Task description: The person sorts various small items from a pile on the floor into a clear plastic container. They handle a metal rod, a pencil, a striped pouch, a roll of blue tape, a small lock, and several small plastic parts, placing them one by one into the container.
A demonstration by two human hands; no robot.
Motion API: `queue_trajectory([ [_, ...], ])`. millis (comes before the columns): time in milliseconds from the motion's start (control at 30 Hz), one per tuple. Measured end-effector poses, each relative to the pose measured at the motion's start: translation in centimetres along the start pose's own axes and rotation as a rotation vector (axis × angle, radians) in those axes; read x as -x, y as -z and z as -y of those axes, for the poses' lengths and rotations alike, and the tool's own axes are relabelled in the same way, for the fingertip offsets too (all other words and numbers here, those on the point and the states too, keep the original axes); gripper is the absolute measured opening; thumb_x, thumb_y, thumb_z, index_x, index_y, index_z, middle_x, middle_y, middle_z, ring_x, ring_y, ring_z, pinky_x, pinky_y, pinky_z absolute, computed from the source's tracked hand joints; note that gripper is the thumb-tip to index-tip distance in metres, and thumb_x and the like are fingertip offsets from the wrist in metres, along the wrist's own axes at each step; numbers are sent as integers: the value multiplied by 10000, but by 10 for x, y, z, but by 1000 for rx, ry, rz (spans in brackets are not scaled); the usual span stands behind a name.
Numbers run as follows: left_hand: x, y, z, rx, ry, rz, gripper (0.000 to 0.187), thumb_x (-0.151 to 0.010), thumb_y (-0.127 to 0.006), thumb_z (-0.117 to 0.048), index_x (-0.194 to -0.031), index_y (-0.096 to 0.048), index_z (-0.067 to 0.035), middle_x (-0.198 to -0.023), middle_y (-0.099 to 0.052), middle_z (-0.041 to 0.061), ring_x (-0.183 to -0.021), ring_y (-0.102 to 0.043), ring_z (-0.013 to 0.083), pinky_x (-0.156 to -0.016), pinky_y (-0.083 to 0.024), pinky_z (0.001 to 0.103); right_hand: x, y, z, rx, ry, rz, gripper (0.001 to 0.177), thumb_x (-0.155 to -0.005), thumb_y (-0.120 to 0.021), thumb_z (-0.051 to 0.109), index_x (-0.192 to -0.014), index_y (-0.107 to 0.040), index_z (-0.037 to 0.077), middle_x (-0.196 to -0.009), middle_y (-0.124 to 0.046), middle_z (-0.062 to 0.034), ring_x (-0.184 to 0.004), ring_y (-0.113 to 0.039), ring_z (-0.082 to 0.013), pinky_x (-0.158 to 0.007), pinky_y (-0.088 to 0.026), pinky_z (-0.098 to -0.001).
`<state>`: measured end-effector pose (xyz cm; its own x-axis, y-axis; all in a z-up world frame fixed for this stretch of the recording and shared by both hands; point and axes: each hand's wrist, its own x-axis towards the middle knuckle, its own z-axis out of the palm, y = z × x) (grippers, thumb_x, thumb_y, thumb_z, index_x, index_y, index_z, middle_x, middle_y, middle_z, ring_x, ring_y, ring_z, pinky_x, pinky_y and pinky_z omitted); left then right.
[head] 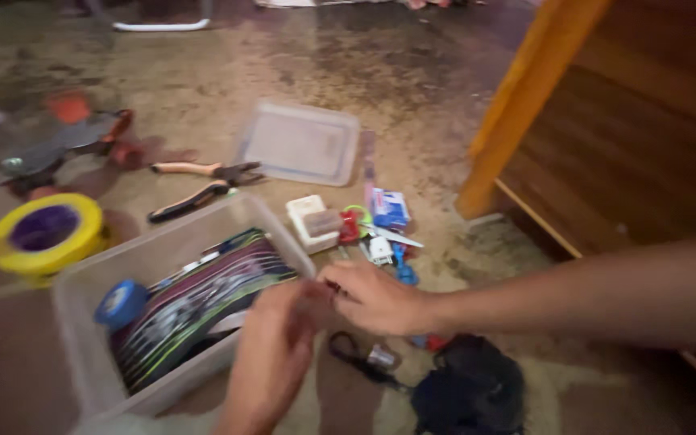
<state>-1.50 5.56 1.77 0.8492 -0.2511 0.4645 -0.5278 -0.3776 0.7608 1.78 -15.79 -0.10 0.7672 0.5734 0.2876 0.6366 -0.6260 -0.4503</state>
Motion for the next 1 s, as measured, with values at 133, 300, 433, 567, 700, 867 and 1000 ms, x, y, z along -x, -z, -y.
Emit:
queue_trajectory([
  [133, -8, -41, -4, -172, -16, 360, 500, -724, -633, 36, -1199, -660, -116, -1074, -656, 153, -1067, -623, 363, -861, -524, 458, 33, 11, -31, -6, -150, 157, 383, -786, -589, 10, -1168, -617, 34, -1076, -626, -168, -1099, -618, -371, -939, -507, -449],
  [300, -11, -87, 22, -581, 72, 605, 467, -800, -646, -52, -1257, -554, -57, -1396, -510, 142, -1238, -560, 343, -978, -519, 438, 54, 27, -53, 200, 34, 362, 668, -677, -674, 28, -1329, -536, -15, -1387, -500, -239, -1264, -501, -420, -1030, -433, -453],
  [433, -10, -100, 47, -751, 108, 722, 667, -828, -645, -103, -1449, -420, -9, -1634, -267, 185, -1397, -424, 374, -1012, -487, 432, 56, 30, -53, 289, -95, 596, 698, -691, -731, 84, -1343, -494, 2, -1497, -402, -200, -1335, -452, -394, -1067, -415, -447],
  [567, -8, -105, 57, -765, 160, 785, 699, -840, -646, -115, -1484, -386, -28, -1657, -237, 169, -1434, -342, 347, -1052, -467, 408, 47, 32, -52, 358, -176, 621, 631, -767, -694, 73, -1376, -528, 40, -1444, -464, -177, -1359, -488, -372, -1123, -435, -434],
  [700, -10, -108, 55, -833, 37, 690, 581, -863, -612, -53, -1410, -432, 22, -1592, -318, 223, -1399, -423, 369, -1015, -509, 396, 35, 29, -63, 320, -74, 402, 776, -716, -665, -21, -1468, -493, 67, -1535, -387, -193, -1374, -441, -400, -1090, -406, -458],
  [867, -14, -107, 44, -858, 114, 785, 686, -834, -652, -116, -1461, -406, 13, -1628, -273, 240, -1376, -424, 368, -976, -529, 390, 33, 9, -71, 412, -18, 506, 695, -706, -669, 20, -1375, -488, -11, -1520, -376, -230, -1367, -434, -408, -1105, -402, -464],
  [1000, -15, -104, 40, -819, 143, 756, 609, -869, -633, -82, -1434, -429, 15, -1618, -294, 217, -1357, -462, 348, -968, -541, 393, 50, -3, -55, 373, -58, 411, 586, -781, -660, 61, -1333, -506, -60, -1480, -446, -276, -1333, -495, -422, -1106, -433, -461],
])
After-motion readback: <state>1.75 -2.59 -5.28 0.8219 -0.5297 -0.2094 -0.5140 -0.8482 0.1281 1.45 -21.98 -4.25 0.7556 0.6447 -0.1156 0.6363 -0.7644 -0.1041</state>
